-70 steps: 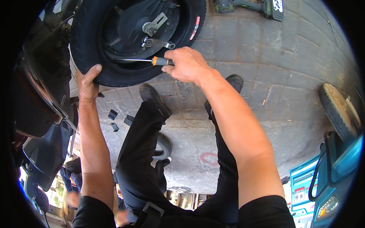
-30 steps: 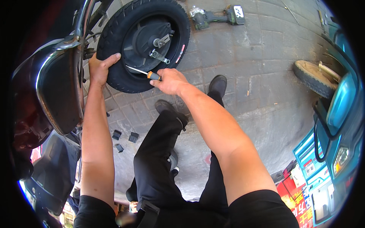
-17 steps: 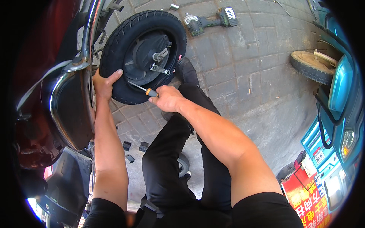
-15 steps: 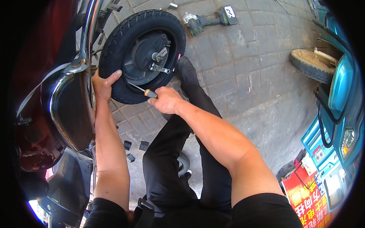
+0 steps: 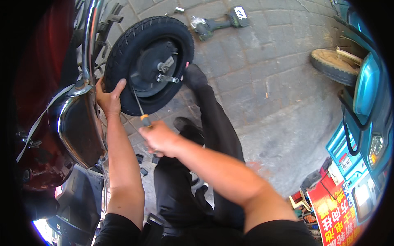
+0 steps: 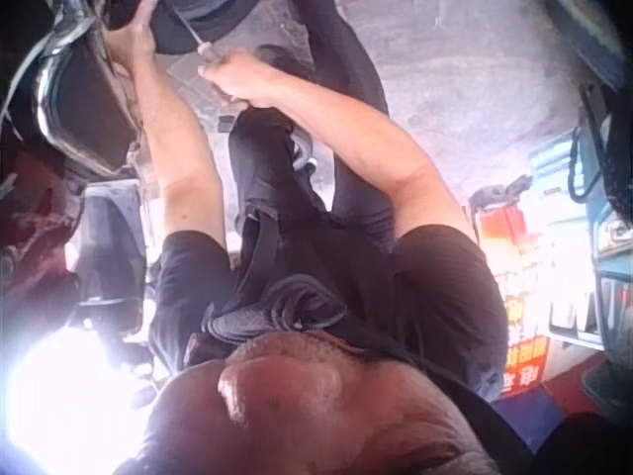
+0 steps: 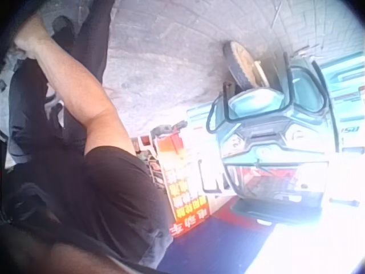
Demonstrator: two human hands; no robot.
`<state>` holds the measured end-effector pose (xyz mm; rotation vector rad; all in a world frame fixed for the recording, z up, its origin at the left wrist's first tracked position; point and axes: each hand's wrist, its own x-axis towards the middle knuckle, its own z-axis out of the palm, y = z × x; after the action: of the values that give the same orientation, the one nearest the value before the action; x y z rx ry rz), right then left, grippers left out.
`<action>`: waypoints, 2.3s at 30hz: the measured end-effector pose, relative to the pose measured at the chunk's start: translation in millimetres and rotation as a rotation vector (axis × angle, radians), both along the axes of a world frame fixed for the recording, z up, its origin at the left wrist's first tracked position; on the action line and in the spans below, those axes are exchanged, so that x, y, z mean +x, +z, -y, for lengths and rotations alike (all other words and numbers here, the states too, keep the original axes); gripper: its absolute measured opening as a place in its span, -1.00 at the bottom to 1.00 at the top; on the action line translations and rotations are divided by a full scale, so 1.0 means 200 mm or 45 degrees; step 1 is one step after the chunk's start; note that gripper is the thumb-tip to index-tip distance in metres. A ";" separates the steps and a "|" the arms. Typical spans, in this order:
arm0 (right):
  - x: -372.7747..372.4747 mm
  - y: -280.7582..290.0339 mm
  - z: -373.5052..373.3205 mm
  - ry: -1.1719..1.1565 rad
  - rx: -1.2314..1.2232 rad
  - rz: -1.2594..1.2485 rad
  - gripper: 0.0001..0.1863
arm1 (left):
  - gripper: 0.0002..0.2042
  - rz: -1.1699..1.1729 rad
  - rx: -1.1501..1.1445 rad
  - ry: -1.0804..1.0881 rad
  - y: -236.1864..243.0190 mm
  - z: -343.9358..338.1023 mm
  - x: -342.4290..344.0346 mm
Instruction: The person unwraps a new tire, places it onto a wheel rim, and uses a screwdriver to pry the tire bead into place around the rim.
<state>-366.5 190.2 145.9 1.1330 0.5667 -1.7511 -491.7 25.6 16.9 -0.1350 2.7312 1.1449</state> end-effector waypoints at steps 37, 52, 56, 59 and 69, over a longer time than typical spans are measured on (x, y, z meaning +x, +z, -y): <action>0.60 0.62 -0.28 1.570 0.859 -0.838 -0.61 | -0.44 0.657 -0.046 0.332 0.89 0.39 1.45; 0.46 1.15 -0.46 2.731 0.778 -1.374 -0.53 | -0.55 0.970 0.308 1.703 1.82 -0.25 3.38; 0.54 1.26 -0.43 2.967 0.783 -1.511 -0.52 | -0.54 0.887 0.468 1.934 1.92 -0.53 3.56; 0.67 1.29 -0.35 2.947 0.721 -1.514 -0.51 | -0.55 0.857 0.565 2.037 1.98 -0.63 3.70; 1.40 1.30 0.27 3.327 -0.004 -1.826 -0.74 | -0.49 0.689 0.539 2.823 2.26 -1.16 4.45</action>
<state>-87.0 136.4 406.8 -1.2021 1.5318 0.3122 397.9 258.0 468.1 -2.9831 0.8142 1.2566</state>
